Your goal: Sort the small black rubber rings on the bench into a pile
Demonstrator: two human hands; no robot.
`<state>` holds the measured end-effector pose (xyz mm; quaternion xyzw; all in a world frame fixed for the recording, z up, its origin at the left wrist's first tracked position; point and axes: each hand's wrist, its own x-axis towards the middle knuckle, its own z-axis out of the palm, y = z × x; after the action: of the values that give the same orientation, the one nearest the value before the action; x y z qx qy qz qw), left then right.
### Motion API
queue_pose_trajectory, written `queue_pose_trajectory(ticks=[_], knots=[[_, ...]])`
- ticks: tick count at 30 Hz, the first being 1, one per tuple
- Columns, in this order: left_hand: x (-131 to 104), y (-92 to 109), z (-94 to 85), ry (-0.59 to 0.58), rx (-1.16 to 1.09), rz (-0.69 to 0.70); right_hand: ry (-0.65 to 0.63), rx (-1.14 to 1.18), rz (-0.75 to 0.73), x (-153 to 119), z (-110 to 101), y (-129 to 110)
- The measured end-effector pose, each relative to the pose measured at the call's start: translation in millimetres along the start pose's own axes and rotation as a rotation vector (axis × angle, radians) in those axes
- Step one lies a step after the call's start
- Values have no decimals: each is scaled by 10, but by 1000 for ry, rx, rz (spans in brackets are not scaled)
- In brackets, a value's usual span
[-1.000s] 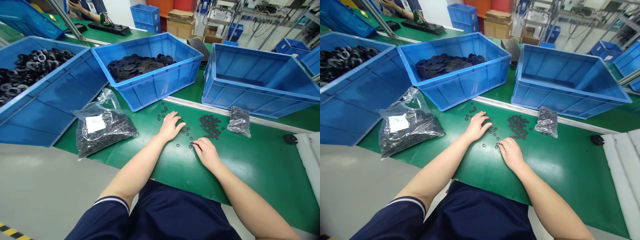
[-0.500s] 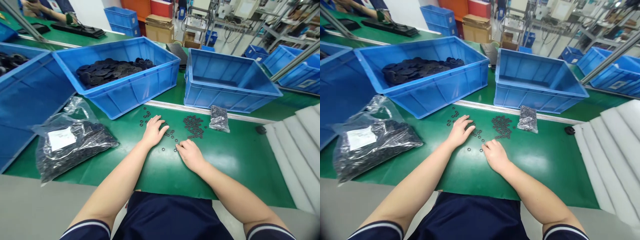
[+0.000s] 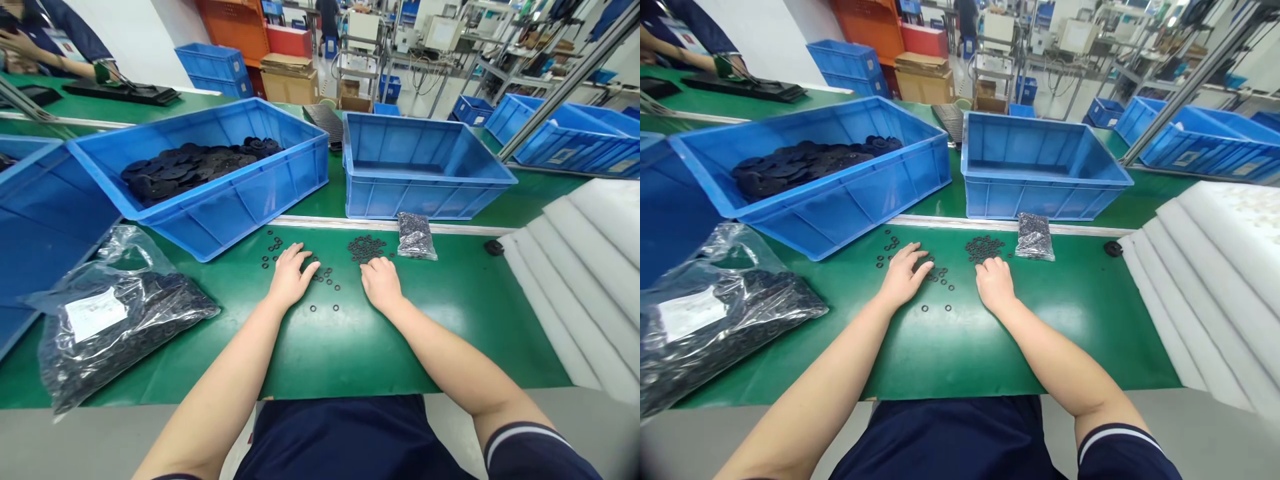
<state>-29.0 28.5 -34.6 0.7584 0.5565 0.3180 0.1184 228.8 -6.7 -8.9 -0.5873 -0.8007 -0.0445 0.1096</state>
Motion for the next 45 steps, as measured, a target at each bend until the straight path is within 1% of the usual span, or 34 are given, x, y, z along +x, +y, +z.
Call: queue_pose_trajectory(ticks=[2, 5, 7, 12, 14, 17, 19, 21, 22, 23, 25, 27, 29, 31, 33, 37, 39, 42, 45], knots=[[-3, -2, 1, 13, -5, -2, 16, 1, 64, 76, -23, 46], [-5, -9, 3, 28, -28, -8, 104, 5, 109, 139, -34, 53], [-2, -15, 5, 31, -45, -3, 130, 12, 142, 183, -12, 46], [7, -32, 10, 44, -48, 9, 33, 95, 288, 440, 71, 61], [11, -46, 12, 47, -47, 15, 26, 137, 290, 570, 77, 75], [21, -75, 11, 53, -51, 32, 95, 179, 249, 679, 41, 103], [24, -88, 8, 55, -49, 37, 167, 201, 208, 630, -7, 138], [19, -90, 5, 49, -44, 35, 213, 209, 191, 463, -67, 215], [15, -88, 5, 47, -43, 32, 212, 204, 200, 346, -99, 279], [11, -84, 4, 46, -44, 28, 197, 191, 241, 218, -132, 363], [6, -73, 2, 49, -48, 21, 126, 142, 339, -31, -192, 579], [7, -63, -2, 45, -49, 12, 47, 72, 504, -211, -237, 816], [10, -56, -6, 37, -43, 7, -14, 30, 607, -281, -261, 1009], [13, -53, -10, 32, -33, 9, -45, 28, 644, -240, -271, 1121], [14, -54, -11, 31, -25, 14, -66, 50, 668, -118, -284, 1157], [13, -61, -6, 28, -14, 16, -118, 95, 761, 190, -335, 1134], [13, -62, -4, 24, -8, 16, -133, 114, 782, 294, -359, 1124], [14, -59, -4, 22, -6, 12, -151, 120, 776, 327, -377, 1118], [13, -56, -4, 26, -7, 9, -160, 96, 729, 224, -380, 1102]])
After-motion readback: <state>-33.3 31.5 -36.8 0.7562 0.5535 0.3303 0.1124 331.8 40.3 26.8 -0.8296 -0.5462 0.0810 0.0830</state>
